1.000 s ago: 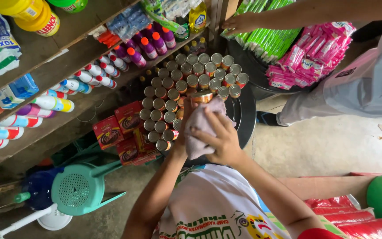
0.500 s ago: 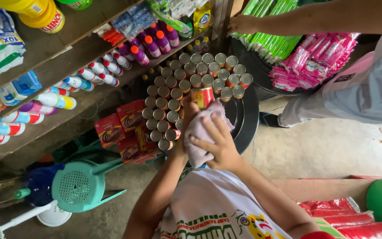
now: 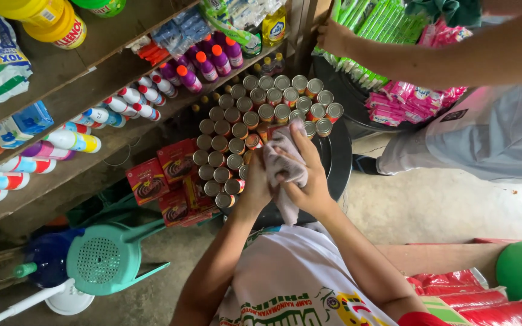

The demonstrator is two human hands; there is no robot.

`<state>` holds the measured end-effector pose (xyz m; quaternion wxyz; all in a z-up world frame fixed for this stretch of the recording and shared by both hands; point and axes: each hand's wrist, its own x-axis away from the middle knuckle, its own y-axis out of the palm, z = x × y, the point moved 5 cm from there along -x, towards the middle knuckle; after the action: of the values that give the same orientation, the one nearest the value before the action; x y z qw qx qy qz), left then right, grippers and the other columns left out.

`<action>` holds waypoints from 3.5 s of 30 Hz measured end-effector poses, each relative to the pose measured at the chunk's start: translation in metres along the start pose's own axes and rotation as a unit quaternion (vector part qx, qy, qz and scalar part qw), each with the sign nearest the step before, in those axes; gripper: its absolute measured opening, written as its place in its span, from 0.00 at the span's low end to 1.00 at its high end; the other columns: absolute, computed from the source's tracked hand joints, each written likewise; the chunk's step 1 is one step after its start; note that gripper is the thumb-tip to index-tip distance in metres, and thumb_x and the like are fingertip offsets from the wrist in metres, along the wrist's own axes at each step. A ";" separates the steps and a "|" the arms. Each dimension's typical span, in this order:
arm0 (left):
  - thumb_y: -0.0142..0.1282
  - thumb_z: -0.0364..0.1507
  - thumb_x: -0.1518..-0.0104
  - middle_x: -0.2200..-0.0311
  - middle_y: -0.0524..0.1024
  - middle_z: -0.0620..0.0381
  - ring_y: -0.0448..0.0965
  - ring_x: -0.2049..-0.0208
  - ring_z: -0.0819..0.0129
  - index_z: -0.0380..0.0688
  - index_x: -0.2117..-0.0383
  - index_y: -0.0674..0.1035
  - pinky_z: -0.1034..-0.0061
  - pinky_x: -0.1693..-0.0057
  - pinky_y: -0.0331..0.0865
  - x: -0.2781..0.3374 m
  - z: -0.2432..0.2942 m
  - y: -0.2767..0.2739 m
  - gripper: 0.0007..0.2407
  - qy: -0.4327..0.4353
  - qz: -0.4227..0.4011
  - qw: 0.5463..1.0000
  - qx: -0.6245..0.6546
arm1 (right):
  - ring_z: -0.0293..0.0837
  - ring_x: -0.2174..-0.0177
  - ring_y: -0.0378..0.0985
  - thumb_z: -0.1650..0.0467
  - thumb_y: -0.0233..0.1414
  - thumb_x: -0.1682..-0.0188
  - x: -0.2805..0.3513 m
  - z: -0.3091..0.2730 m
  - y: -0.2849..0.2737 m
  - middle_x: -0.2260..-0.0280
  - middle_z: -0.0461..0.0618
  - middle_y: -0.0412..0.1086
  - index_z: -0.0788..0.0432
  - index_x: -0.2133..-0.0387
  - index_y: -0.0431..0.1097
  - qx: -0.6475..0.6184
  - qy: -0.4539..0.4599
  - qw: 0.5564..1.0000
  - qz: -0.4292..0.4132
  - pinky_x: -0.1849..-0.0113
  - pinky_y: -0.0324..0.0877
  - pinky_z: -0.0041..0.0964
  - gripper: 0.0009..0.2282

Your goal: Wiping canned goods with a cloth and placing them on grocery store shelves.

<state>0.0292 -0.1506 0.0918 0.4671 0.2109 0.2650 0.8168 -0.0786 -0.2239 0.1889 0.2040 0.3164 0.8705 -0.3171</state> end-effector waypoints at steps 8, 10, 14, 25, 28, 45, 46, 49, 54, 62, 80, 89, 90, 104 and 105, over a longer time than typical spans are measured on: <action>0.32 0.44 0.25 0.40 0.71 0.54 0.72 0.41 0.67 0.39 0.35 0.67 0.67 0.34 0.64 0.003 0.009 -0.009 0.23 -0.031 -0.070 0.979 0.187 | 0.60 0.35 0.59 0.72 0.61 0.63 -0.005 -0.035 0.004 0.37 0.63 0.62 0.57 0.48 0.73 0.019 -0.026 0.996 -0.082 0.36 0.54 0.51 0.24; 0.33 0.44 0.27 0.37 0.68 0.55 0.68 0.38 0.67 0.40 0.33 0.65 0.67 0.32 0.59 0.006 0.014 -0.014 0.24 -0.040 -0.052 0.985 0.159 | 0.62 0.37 0.61 0.74 0.60 0.66 -0.011 -0.035 0.009 0.39 0.65 0.63 0.56 0.49 0.73 0.053 -0.060 0.991 -0.107 0.37 0.56 0.50 0.26; 0.39 0.46 0.30 0.33 0.64 0.56 0.63 0.32 0.67 0.41 0.31 0.62 0.65 0.28 0.53 0.014 0.037 -0.007 0.27 -0.016 -0.045 0.995 0.093 | 0.38 0.49 0.70 0.72 0.51 0.50 0.023 0.055 0.029 0.47 0.50 0.69 0.66 0.45 0.65 -0.287 0.163 0.941 -0.078 0.44 0.64 0.34 0.19; 0.44 0.47 0.31 0.41 0.70 0.52 0.72 0.41 0.62 0.44 0.34 0.65 0.61 0.36 0.66 0.005 0.023 -0.035 0.26 -0.035 0.029 0.991 0.123 | 0.36 0.58 0.76 0.74 0.49 0.53 0.010 0.074 0.006 0.57 0.48 0.76 0.63 0.48 0.71 -0.277 0.294 0.915 0.021 0.52 0.71 0.33 0.17; 0.42 0.47 0.33 0.42 0.72 0.57 0.73 0.41 0.67 0.47 0.35 0.64 0.63 0.35 0.66 0.003 0.017 -0.034 0.25 -0.034 0.055 0.995 0.079 | 0.48 0.47 0.68 0.75 0.51 0.64 -0.004 0.012 0.013 0.46 0.62 0.67 0.60 0.45 0.70 -0.107 0.116 0.986 -0.047 0.44 0.64 0.38 0.27; 0.49 0.40 0.31 0.42 0.71 0.52 0.71 0.41 0.63 0.37 0.35 0.66 0.68 0.36 0.68 0.000 0.008 -0.033 0.23 0.011 0.045 0.995 0.084 | 0.67 0.33 0.57 0.69 0.59 0.61 0.004 0.009 0.034 0.34 0.66 0.57 0.57 0.49 0.75 0.025 -0.034 0.997 -0.063 0.34 0.52 0.58 0.22; 0.50 0.39 0.32 0.42 0.71 0.53 0.71 0.42 0.63 0.38 0.36 0.66 0.68 0.38 0.69 0.003 0.009 -0.032 0.23 -0.007 0.053 0.995 0.085 | 0.66 0.32 0.56 0.69 0.58 0.58 0.000 0.011 0.032 0.33 0.66 0.56 0.58 0.46 0.73 -0.033 0.027 0.998 -0.046 0.33 0.52 0.58 0.22; 0.50 0.37 0.33 0.42 0.70 0.56 0.71 0.42 0.65 0.42 0.36 0.64 0.67 0.40 0.69 0.005 0.012 -0.030 0.22 -0.023 0.058 0.996 0.056 | 0.67 0.32 0.54 0.69 0.59 0.58 0.003 0.005 0.029 0.33 0.67 0.55 0.57 0.47 0.73 -0.068 0.021 0.996 -0.051 0.34 0.50 0.59 0.22; 0.50 0.37 0.34 0.40 0.66 0.53 0.68 0.40 0.62 0.45 0.34 0.62 0.61 0.41 0.67 0.005 -0.004 -0.040 0.23 -0.038 0.057 0.990 0.122 | 0.65 0.32 0.60 0.71 0.61 0.61 0.011 0.015 0.033 0.35 0.62 0.62 0.54 0.50 0.77 -0.095 -0.014 0.989 -0.110 0.32 0.51 0.57 0.21; 0.47 0.35 0.23 0.38 0.65 0.45 0.65 0.38 0.58 0.34 0.32 0.65 0.62 0.33 0.61 -0.002 -0.007 -0.051 0.20 -0.022 0.005 0.993 0.112 | 0.65 0.34 0.57 0.69 0.61 0.61 0.020 -0.012 0.042 0.35 0.65 0.59 0.54 0.49 0.75 0.045 -0.133 0.981 -0.135 0.34 0.52 0.56 0.22; 0.45 0.43 0.28 0.42 0.67 0.52 0.67 0.42 0.63 0.41 0.34 0.61 0.62 0.41 0.63 0.012 0.025 -0.032 0.23 0.116 -0.006 0.984 -0.139 | 0.71 0.32 0.52 0.66 0.57 0.59 0.010 0.011 0.019 0.33 0.75 0.49 0.59 0.48 0.73 -0.053 0.000 0.997 -0.047 0.35 0.52 0.56 0.23; 0.52 0.33 0.31 0.39 0.65 0.51 0.67 0.38 0.58 0.44 0.36 0.66 0.63 0.35 0.65 0.012 0.064 0.003 0.20 0.131 -0.034 0.975 -0.177 | 0.72 0.32 0.49 0.66 0.54 0.61 0.007 0.014 0.020 0.33 0.75 0.48 0.59 0.47 0.73 -0.008 0.039 0.998 -0.045 0.36 0.49 0.58 0.25; 0.52 0.33 0.31 0.39 0.65 0.51 0.67 0.38 0.58 0.44 0.36 0.66 0.63 0.35 0.65 0.008 0.063 0.001 0.20 0.134 -0.036 0.974 -0.177 | 0.72 0.32 0.49 0.66 0.54 0.61 0.011 0.017 0.023 0.33 0.75 0.48 0.59 0.47 0.73 -0.007 0.037 0.998 -0.044 0.36 0.49 0.58 0.25; 0.40 0.40 0.22 0.44 0.74 0.53 0.73 0.44 0.66 0.35 0.37 0.70 0.67 0.36 0.67 0.002 0.011 -0.022 0.20 0.013 -0.075 0.993 0.093 | 0.70 0.33 0.55 0.63 0.57 0.58 0.034 0.007 0.033 0.35 0.68 0.58 0.54 0.51 0.77 0.015 -0.154 0.980 -0.122 0.33 0.53 0.61 0.20; 0.40 0.40 0.22 0.44 0.74 0.53 0.73 0.44 0.66 0.35 0.37 0.70 0.67 0.36 0.67 0.003 0.002 -0.028 0.20 0.014 -0.073 0.993 0.093 | 0.70 0.33 0.55 0.63 0.57 0.58 0.030 0.006 0.031 0.35 0.68 0.58 0.54 0.51 0.77 0.013 -0.154 0.980 -0.123 0.33 0.53 0.61 0.20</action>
<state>0.0473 -0.1360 0.0763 0.4998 0.2218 0.3611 0.7554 -0.0783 -0.1963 0.1550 0.2910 0.1565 0.8567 -0.3961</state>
